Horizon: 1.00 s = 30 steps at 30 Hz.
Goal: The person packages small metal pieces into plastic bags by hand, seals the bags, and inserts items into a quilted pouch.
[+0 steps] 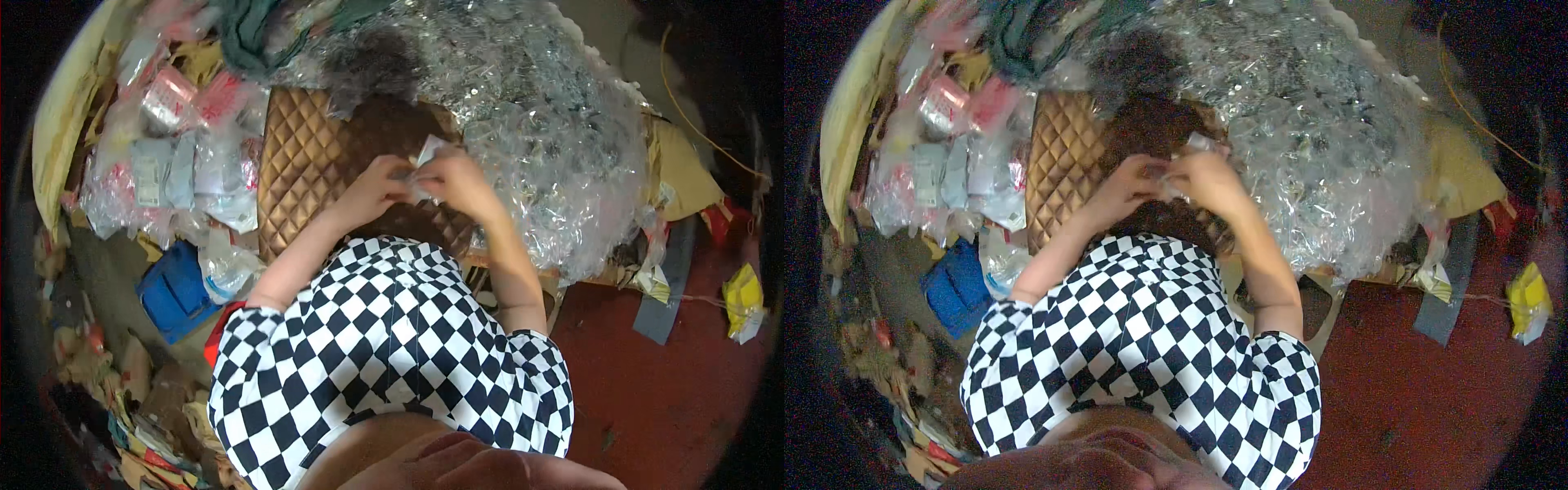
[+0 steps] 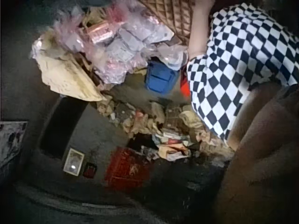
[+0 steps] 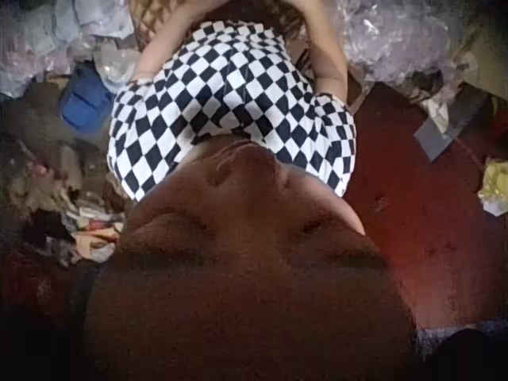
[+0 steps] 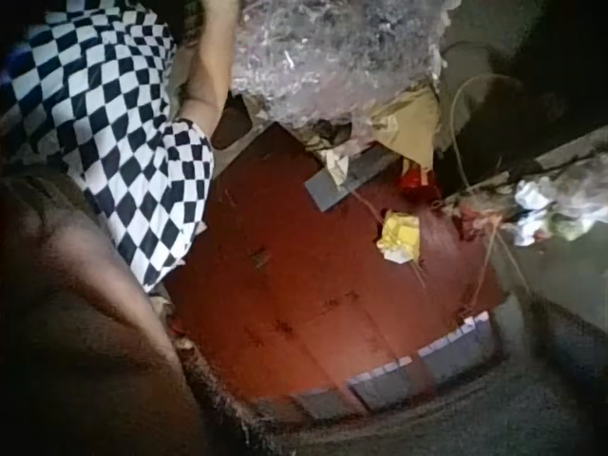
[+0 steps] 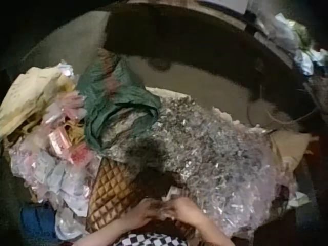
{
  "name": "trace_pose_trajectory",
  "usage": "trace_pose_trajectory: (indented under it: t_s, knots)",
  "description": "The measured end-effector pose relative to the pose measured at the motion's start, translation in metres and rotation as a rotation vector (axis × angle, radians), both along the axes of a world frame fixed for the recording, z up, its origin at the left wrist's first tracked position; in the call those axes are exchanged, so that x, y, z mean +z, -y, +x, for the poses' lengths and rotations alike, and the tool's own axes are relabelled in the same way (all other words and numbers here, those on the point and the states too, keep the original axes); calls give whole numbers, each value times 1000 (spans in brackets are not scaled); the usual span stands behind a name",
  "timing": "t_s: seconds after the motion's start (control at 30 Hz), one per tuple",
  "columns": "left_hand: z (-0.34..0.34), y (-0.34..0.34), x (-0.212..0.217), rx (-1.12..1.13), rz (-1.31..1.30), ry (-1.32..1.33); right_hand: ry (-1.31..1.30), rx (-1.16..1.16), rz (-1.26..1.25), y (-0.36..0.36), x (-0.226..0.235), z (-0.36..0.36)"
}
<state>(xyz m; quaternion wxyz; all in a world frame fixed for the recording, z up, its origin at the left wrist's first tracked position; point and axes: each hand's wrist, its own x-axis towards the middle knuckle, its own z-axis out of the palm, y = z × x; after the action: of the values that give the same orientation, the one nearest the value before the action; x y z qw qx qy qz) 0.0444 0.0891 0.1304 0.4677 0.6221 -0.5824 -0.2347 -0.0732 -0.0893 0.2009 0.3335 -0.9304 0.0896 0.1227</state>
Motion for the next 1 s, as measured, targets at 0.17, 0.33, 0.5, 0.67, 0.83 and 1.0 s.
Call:
trace_pose_trajectory:
  t_s: [0.17,0.33,0.5,0.67,0.83,1.0]
  knots:
    - [-9,-18,-29,23,43,4,9,209,-302,-21,-41,22]
    - [-9,-18,-21,55,53,-29,271,-56,631,3,-94,-8]
    - [-15,-3,-14,-46,112,78,-241,260,-276,-33,-74,-5]
    - [0,-4,-5,-58,168,-7,327,268,173,-5,-62,-14]
    - [8,15,12,-292,148,-324,56,513,111,2,-66,-21]
    - [10,46,17,-232,49,-169,-275,529,85,19,-45,-16]
